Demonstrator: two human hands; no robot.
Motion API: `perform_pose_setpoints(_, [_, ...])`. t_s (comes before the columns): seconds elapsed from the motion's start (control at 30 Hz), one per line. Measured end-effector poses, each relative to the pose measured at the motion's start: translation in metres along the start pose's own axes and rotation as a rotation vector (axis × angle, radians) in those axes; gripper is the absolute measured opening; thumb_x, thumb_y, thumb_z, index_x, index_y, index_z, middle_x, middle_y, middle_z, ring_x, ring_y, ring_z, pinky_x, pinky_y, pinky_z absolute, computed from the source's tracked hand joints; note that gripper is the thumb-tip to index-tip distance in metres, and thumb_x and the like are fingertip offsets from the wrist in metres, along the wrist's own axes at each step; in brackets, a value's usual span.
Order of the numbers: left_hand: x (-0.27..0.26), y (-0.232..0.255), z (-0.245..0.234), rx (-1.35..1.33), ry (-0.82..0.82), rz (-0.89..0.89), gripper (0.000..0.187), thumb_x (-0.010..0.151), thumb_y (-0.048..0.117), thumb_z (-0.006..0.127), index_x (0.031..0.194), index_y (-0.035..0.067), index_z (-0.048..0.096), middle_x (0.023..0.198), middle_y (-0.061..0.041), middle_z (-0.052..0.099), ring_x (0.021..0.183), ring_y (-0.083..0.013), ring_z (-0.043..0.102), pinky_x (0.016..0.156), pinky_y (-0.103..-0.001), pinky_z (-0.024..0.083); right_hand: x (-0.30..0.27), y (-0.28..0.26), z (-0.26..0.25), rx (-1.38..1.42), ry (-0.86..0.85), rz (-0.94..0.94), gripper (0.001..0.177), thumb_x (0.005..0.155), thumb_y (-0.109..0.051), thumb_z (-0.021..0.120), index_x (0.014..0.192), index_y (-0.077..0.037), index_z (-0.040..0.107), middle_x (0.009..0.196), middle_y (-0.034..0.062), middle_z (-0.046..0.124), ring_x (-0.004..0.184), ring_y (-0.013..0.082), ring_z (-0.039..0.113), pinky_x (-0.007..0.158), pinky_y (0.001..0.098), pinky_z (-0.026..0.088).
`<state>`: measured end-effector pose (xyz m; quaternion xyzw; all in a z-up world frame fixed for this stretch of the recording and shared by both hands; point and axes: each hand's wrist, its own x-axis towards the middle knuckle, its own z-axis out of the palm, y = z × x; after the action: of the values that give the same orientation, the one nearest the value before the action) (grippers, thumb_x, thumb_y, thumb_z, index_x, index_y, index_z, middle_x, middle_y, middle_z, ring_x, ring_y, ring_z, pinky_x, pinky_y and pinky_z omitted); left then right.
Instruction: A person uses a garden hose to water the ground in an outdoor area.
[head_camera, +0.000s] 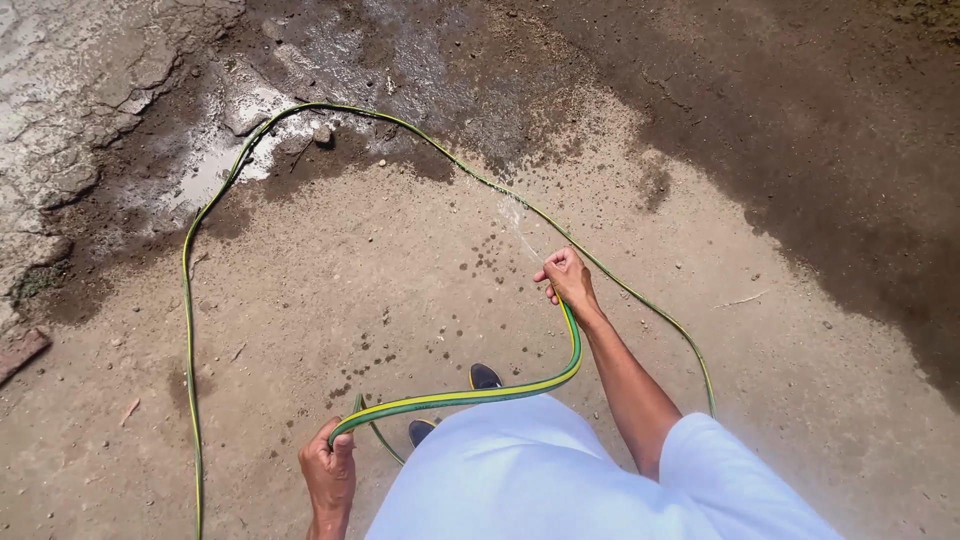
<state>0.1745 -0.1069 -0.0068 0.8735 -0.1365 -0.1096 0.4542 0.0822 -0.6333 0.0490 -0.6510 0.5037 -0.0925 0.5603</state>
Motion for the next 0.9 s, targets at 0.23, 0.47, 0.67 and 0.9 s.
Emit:
perform_pose_setpoints(0.23, [0.008,0.003,0.0,-0.014,0.003,0.001,0.092,0.093,0.099,0.036,0.074,0.013,0.061,0.062,0.004,0.042,0.06,-0.0142,0.036,0.059,-0.039,0.029,0.01,-0.008,0.005,-0.037,-0.029,0.008,0.011,0.106,-0.02,0.063,0.114,-0.014,0.059,0.096,0.0066,0.09,0.051,0.0098,0.062,0.044,0.0263,0.047])
perform_pose_setpoints(0.47, [0.019,-0.001,-0.001,0.002,0.004,-0.063,0.101,0.088,0.1,0.034,0.087,0.01,0.079,0.059,-0.001,0.062,0.055,-0.0141,0.045,0.058,-0.04,0.034,0.01,-0.023,0.017,-0.029,-0.079,0.044,0.01,0.104,-0.015,0.061,0.114,-0.014,0.059,0.098,0.0096,0.09,0.053,0.0112,0.062,0.045,0.0269,0.045])
perform_pose_setpoints(0.67, [0.017,0.011,-0.001,-0.026,-0.005,-0.048,0.099,0.09,0.101,0.032,0.081,0.012,0.074,0.06,0.002,0.057,0.056,-0.0134,0.045,0.057,-0.039,0.033,0.03,-0.007,0.026,-0.018,-0.145,0.029,0.007,0.109,-0.016,0.061,0.115,-0.014,0.056,0.098,0.0115,0.089,0.052,0.0114,0.061,0.043,0.0263,0.044])
perform_pose_setpoints(0.9, [0.023,0.008,-0.003,-0.034,0.011,-0.051,0.104,0.091,0.1,0.03,0.084,0.01,0.08,0.061,-0.001,0.069,0.054,-0.0134,0.052,0.056,-0.039,0.036,0.049,-0.006,0.043,0.036,-0.188,-0.011,0.009,0.109,-0.01,0.059,0.117,-0.014,0.055,0.099,0.0146,0.089,0.05,0.0114,0.061,0.038,0.0255,0.042])
